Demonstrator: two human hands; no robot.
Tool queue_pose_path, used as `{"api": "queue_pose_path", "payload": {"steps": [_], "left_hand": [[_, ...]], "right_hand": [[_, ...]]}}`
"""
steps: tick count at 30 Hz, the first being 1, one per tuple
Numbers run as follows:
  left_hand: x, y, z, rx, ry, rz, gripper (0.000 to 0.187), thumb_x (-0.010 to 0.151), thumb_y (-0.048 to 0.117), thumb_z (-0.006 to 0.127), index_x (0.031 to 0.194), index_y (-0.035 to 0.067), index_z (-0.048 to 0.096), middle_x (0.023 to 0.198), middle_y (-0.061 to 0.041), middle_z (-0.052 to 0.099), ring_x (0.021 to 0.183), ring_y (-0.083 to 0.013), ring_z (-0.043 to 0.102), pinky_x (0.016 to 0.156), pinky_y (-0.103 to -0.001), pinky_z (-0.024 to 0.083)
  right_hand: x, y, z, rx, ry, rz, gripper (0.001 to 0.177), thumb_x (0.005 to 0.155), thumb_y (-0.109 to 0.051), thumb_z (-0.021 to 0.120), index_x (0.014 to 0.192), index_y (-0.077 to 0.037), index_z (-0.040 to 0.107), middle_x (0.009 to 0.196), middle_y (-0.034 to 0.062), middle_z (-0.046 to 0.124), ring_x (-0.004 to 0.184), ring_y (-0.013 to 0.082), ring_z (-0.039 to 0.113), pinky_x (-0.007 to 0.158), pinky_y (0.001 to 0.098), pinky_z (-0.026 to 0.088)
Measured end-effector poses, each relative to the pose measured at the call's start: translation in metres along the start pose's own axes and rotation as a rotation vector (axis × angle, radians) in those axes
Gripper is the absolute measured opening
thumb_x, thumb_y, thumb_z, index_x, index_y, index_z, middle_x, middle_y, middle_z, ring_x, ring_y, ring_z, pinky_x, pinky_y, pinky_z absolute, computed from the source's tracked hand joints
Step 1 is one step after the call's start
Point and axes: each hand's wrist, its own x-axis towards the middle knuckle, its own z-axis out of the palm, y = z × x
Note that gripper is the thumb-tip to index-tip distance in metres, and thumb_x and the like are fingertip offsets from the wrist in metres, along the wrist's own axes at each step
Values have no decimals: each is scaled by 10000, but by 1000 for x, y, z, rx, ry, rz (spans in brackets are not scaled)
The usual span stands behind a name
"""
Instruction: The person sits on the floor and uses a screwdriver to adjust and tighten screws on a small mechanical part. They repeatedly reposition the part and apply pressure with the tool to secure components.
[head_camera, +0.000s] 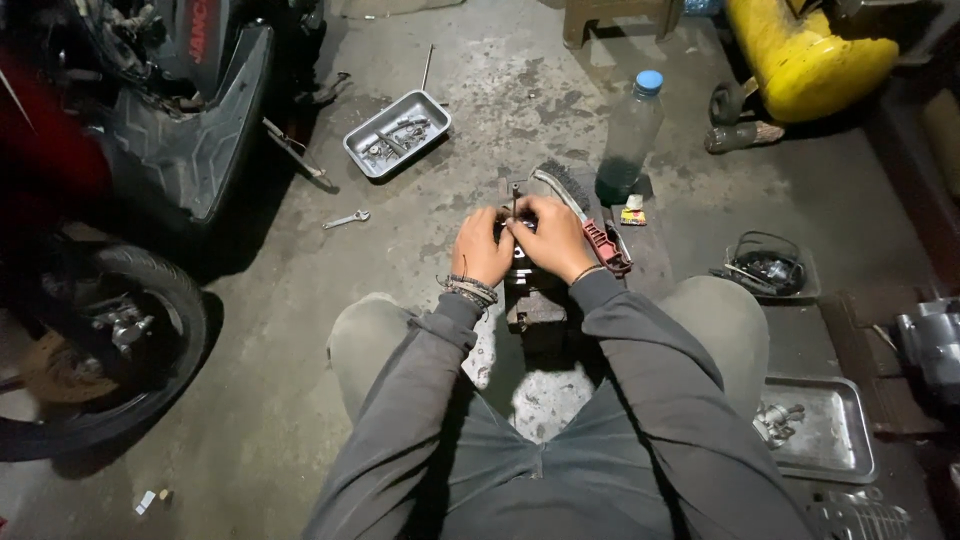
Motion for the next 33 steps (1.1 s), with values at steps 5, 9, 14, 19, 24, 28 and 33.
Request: {"api": "queue_pose_path", "payload": {"steps": [5,9,14,19,24,28,33], "left_hand": [[-1,-1,0,6,-5,1,129,875,202,632,898,89,573,827,-161,565,857,-425,624,803,-502,522],[-1,0,0,-14,-38,-52,148,910,233,586,875,92,557,813,-150,532,848,-432,605,784,-486,516],[-1,-5,3,10,4,21,134,869,191,637,898,78,570,824,-170,559,862,-437,612,810,-509,509],[-1,-4,1,14,1,15,139,866,190,641,930,81,583,844,-164,578,883,-422,624,835,-496,511],[-4,-17,12,-21,-27,-1,103,906,197,609,982,127,621,874,-106,603,912,-371,645,878,-445,506],[-3,-10,5,-5,-31,12,129,884,182,621,981,100,600,873,-141,595,928,-390,635,882,-460,500],[-2,-7,2,-52,-48,-24,181,893,161,611,1069,129,637,926,-106,647,962,-356,662,923,-434,500]], "right_hand": [[1,-5,-3,-8,-10,0,213,842,-322,762,965,-149,753,896,149,734,974,407,704,835,519,547],[-1,-9,-6,12,11,-25,219,835,-307,778,978,-150,725,895,142,730,974,403,701,820,531,541],[-1,-3,-2,2,7,-34,229,850,-328,769,999,-162,719,909,136,727,982,395,698,832,516,547],[0,-5,-4,-11,5,-5,272,848,-335,772,993,-112,718,902,181,723,972,433,695,816,551,541],[0,-4,-3,6,12,-20,184,828,-270,760,959,-143,734,896,128,732,973,393,702,827,515,551],[0,1,1,5,0,-29,190,829,-295,770,964,-170,723,894,109,730,974,375,701,818,511,549],[3,12,8,7,7,-23,184,836,-316,764,967,-190,734,911,80,746,1001,346,706,847,487,555]]}}
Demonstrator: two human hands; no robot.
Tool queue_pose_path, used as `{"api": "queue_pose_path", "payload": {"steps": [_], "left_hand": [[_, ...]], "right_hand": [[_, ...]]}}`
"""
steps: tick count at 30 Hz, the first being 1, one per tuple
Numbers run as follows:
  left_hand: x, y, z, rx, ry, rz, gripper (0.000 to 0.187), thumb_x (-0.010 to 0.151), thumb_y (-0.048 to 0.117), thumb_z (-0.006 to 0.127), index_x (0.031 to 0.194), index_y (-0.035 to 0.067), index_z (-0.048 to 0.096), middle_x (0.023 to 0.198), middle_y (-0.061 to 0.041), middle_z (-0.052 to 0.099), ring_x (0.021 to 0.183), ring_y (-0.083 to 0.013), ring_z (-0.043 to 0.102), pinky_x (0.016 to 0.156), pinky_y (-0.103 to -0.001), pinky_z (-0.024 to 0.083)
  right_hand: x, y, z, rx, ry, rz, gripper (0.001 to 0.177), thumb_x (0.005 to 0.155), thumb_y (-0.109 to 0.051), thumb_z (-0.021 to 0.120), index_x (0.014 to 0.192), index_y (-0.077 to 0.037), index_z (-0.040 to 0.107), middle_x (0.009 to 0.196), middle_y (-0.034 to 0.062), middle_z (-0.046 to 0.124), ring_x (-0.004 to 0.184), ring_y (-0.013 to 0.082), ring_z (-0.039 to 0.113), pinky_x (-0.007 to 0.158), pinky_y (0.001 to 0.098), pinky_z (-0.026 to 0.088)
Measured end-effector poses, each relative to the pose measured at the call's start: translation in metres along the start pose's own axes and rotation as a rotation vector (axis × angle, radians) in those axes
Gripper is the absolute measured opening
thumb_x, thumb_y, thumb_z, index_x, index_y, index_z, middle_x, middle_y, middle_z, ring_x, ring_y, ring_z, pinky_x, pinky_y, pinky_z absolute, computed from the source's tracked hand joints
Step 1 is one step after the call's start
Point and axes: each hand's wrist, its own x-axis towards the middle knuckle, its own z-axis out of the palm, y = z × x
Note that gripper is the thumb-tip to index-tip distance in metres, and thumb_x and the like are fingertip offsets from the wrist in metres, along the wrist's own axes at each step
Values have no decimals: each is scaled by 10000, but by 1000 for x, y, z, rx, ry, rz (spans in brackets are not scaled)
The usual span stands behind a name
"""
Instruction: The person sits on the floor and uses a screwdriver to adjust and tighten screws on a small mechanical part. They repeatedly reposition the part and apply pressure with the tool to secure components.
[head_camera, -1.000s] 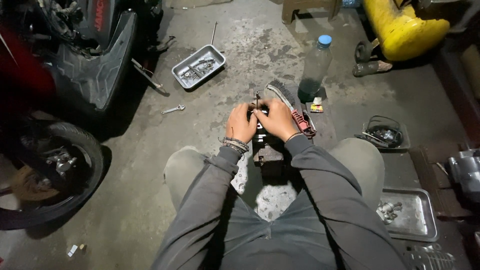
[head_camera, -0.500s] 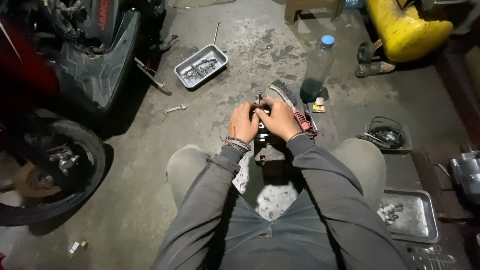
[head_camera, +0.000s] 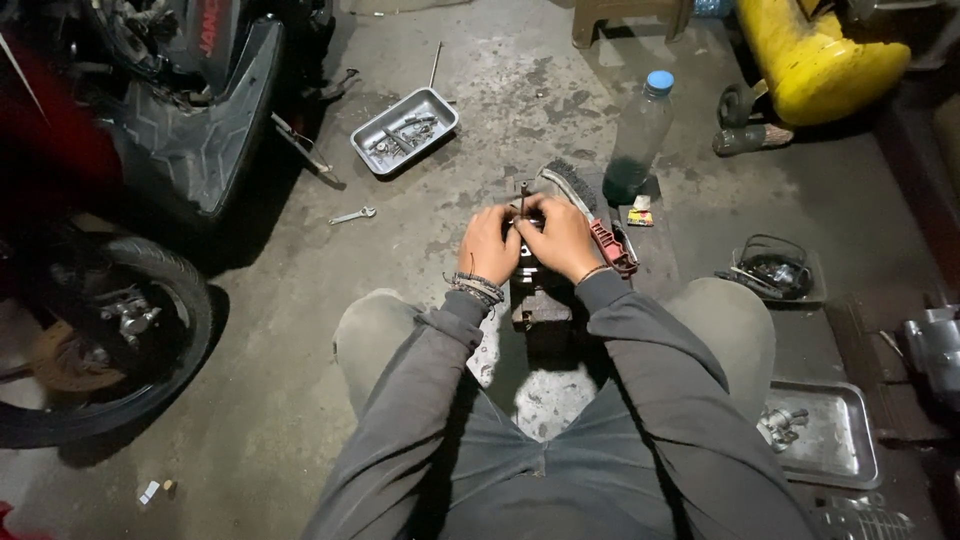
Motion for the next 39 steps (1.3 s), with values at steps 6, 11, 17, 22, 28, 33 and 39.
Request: {"api": "queue_pose_path", "payload": {"steps": [6,11,17,22,28,33,39], "left_hand": [[0,-5,5,57,17,18,127,885,175,624,975,86,604,865,-158,604,912,-414,637,862,-489,500],[-2,-8,10,57,12,-5,167,890,192,626,1030,103,617,876,-140,612,910,-399,640,863,-478,514],[-2,-10,13,88,49,-15,143,876,184,643,977,92,601,873,-151,604,903,-408,631,851,-483,515],[-2,2,8,46,35,3,190,886,165,654,1066,108,633,903,-135,641,916,-395,651,870,-484,521],[-5,-5,15,58,35,7,193,908,184,633,1088,114,631,928,-128,644,933,-388,656,887,-478,513],[-5,-4,13,47,33,-4,183,935,194,634,1103,120,636,959,-111,653,953,-382,657,912,-470,514],[-9,-12,19,35,-28,-37,232,920,167,601,1146,122,631,964,-130,645,965,-391,643,903,-488,511]], "right_hand": [[-2,-20,-12,0,14,8,235,846,-311,775,964,-110,744,900,184,735,971,434,695,817,543,541],[-4,-7,-8,-11,5,-3,181,843,-300,764,951,-163,716,897,114,734,983,383,696,830,518,545],[0,-8,-4,-41,11,-2,184,812,-269,760,958,-158,744,897,144,733,957,400,699,831,530,545],[-5,-17,-13,16,27,-69,233,811,-168,753,1013,-54,730,949,219,720,987,459,679,853,558,533],[-4,-16,-15,82,55,-183,180,867,-117,738,1034,-53,729,1020,195,702,1022,466,663,871,528,526],[-2,-18,-19,100,8,-205,110,908,-83,698,1007,-57,739,1002,157,700,1008,438,673,882,499,526],[-3,-23,-22,94,22,-124,278,848,-179,819,1030,-47,656,945,220,674,962,499,656,814,589,504]]}}
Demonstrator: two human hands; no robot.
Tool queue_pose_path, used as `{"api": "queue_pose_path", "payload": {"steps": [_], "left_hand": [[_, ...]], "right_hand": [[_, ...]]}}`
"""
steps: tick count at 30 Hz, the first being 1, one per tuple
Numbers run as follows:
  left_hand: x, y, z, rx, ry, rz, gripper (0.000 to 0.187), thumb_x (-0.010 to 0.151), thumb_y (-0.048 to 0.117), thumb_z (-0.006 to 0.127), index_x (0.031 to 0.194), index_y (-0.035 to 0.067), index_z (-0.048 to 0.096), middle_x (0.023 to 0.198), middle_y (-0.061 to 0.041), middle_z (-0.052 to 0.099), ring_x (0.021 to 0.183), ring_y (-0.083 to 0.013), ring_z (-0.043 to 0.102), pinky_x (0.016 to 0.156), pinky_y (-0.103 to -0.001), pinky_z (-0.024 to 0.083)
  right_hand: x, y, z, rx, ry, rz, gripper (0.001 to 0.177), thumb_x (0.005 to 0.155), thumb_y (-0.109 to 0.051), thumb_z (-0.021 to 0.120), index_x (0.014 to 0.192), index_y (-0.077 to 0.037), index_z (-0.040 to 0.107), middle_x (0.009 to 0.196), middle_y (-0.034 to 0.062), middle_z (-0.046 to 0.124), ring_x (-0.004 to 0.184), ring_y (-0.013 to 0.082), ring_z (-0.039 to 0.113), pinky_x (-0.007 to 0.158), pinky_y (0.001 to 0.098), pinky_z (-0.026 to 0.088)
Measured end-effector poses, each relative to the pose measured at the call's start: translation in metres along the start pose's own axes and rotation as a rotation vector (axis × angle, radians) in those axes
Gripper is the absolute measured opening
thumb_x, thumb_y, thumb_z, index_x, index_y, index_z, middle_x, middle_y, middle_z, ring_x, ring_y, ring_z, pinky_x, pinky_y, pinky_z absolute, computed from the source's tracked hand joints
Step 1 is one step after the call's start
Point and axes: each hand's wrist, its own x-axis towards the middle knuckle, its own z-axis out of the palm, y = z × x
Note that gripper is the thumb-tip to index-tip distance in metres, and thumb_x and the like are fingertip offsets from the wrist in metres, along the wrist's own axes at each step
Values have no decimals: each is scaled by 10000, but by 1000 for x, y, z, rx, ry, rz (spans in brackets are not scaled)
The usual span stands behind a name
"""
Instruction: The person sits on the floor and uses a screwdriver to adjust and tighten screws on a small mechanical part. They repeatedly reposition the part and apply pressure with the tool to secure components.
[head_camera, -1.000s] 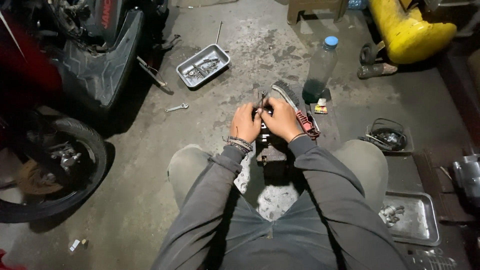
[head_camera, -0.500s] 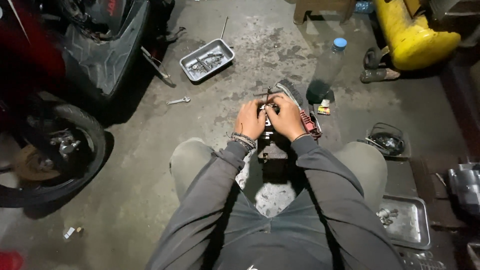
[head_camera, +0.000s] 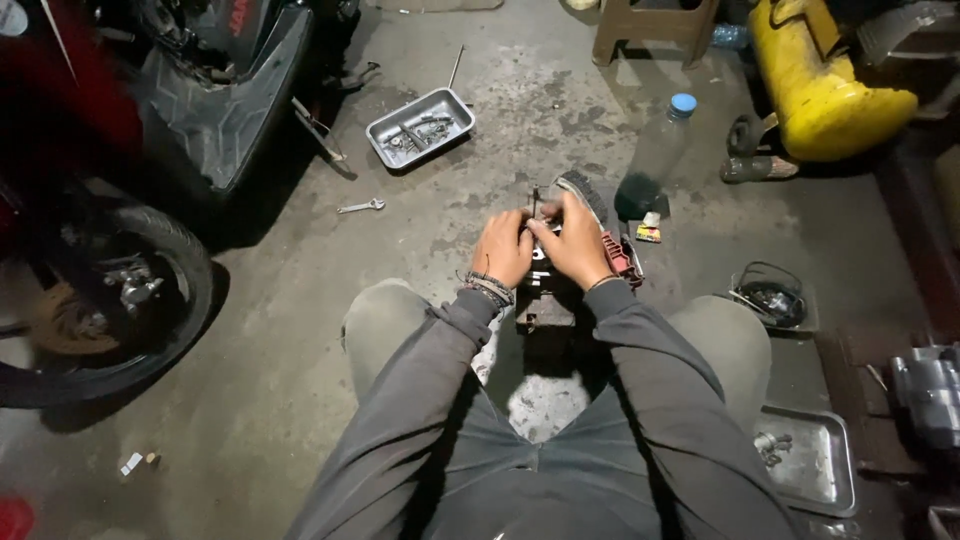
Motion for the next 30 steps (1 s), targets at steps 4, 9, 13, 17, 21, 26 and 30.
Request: {"api": "queue_pose_path", "payload": {"steps": [4,9,13,17,21,26,30], "left_hand": [[3,8,-8,-17,13,19,229,923,167,598,1145,125,632,967,-123,648,962,-390,645,905,-481,513],[2,-2,5,11,30,2,117,936,208,571,993,108,591,885,-135,581,920,-401,617,867,-475,503],[2,8,-7,-2,46,36,148,931,183,599,1050,97,611,911,-150,610,933,-408,627,879,-495,513],[3,9,-8,1,48,32,149,922,186,599,1045,104,611,907,-136,611,931,-403,629,873,-492,520],[3,12,-12,3,36,33,152,929,194,596,1050,104,608,905,-133,615,938,-401,633,875,-490,521],[2,7,-5,28,44,38,136,931,196,590,987,72,589,882,-160,599,917,-418,625,870,-491,517],[3,13,-11,34,35,21,153,925,193,604,1024,77,600,903,-152,611,939,-400,631,885,-485,522]], "right_hand": [[0,1,3,-42,-15,27,285,884,-212,792,1041,-32,636,957,241,676,985,508,656,833,596,500],[-1,22,13,-63,-35,-1,172,890,-197,751,1003,-90,679,934,155,703,977,432,682,834,539,532],[-3,16,10,-80,-16,-9,253,859,-174,782,1049,-61,659,954,206,692,978,474,669,838,562,528],[-2,17,10,-72,-13,-3,204,882,-193,766,1035,-85,687,947,175,705,975,454,678,835,543,533],[-4,31,18,-103,-7,-31,200,877,-182,760,1023,-71,679,910,196,676,966,464,663,809,552,524],[-3,15,8,-80,-24,-27,147,900,-148,719,1039,-99,716,952,155,716,987,431,680,865,518,538],[-5,18,9,-82,-33,14,170,892,-184,746,1013,-80,690,921,183,702,965,453,675,828,547,530]]}}
